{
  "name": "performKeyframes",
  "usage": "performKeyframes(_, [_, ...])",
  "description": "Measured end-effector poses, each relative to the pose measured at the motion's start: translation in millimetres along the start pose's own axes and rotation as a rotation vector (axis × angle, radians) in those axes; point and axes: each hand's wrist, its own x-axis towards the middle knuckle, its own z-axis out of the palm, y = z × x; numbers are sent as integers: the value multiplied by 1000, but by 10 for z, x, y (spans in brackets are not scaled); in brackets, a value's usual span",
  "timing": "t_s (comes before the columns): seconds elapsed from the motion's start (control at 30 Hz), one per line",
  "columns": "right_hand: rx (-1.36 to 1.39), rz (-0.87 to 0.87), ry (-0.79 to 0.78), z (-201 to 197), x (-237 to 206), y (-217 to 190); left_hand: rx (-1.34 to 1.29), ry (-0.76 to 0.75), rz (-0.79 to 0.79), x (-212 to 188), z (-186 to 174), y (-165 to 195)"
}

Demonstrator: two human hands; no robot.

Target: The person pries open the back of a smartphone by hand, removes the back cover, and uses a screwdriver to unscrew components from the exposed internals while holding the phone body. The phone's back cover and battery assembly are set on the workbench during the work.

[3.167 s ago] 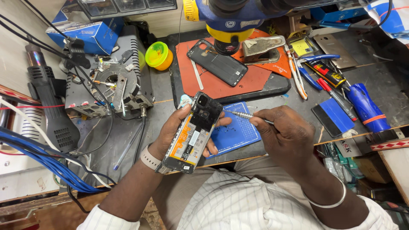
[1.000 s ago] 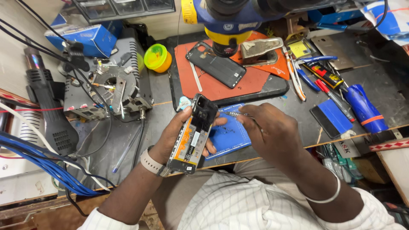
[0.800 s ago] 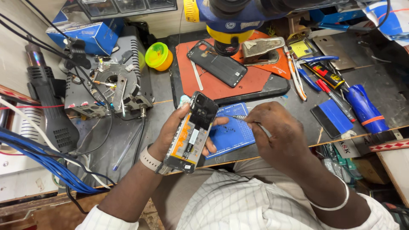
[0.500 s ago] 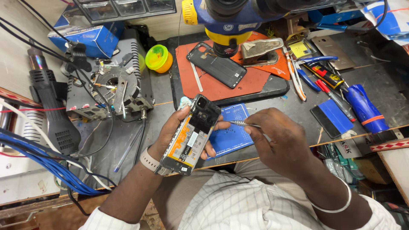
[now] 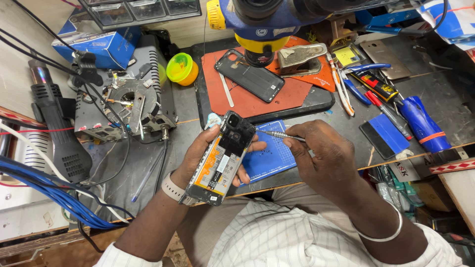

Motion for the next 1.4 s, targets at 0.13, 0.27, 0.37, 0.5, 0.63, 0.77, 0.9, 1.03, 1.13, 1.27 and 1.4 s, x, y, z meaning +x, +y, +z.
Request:
performKeyframes(0.13, [-26,5,20,31,1,-35,53,-1,23,-12,12,-13])
performKeyframes(0.27, [-102,-74,-49,47,19,-97,236,76,50,-27,33,-40])
performKeyframes(0.37, [-96,-126,-77,29,61,-108,288,132,56,-8,41,-62])
performKeyframes(0.5, [-74,228,-294,30,131,-66,281,147,75,-12,37,-66])
performKeyframes(0.63, [-99,-140,-138,-4,140,-14,335,108,60,-19,20,-55])
performKeyframes(0.77, [-216,412,-355,42,133,6,269,93,30,-5,0,-48])
performKeyframes(0.9, [25,-159,-72,32,102,-19,306,100,37,5,2,-32])
performKeyframes(1.03, [-84,18,-143,14,122,-18,249,102,57,-3,28,-45])
performKeyframes(1.13, [-16,-123,-62,9,107,-22,253,88,52,-4,25,-25])
performKeyframes(1.27, [-89,266,-183,52,73,21,210,81,35,-7,20,-57])
performKeyframes(1.4, [23,-3,-82,-5,20,50,194,48,39,8,22,-22])
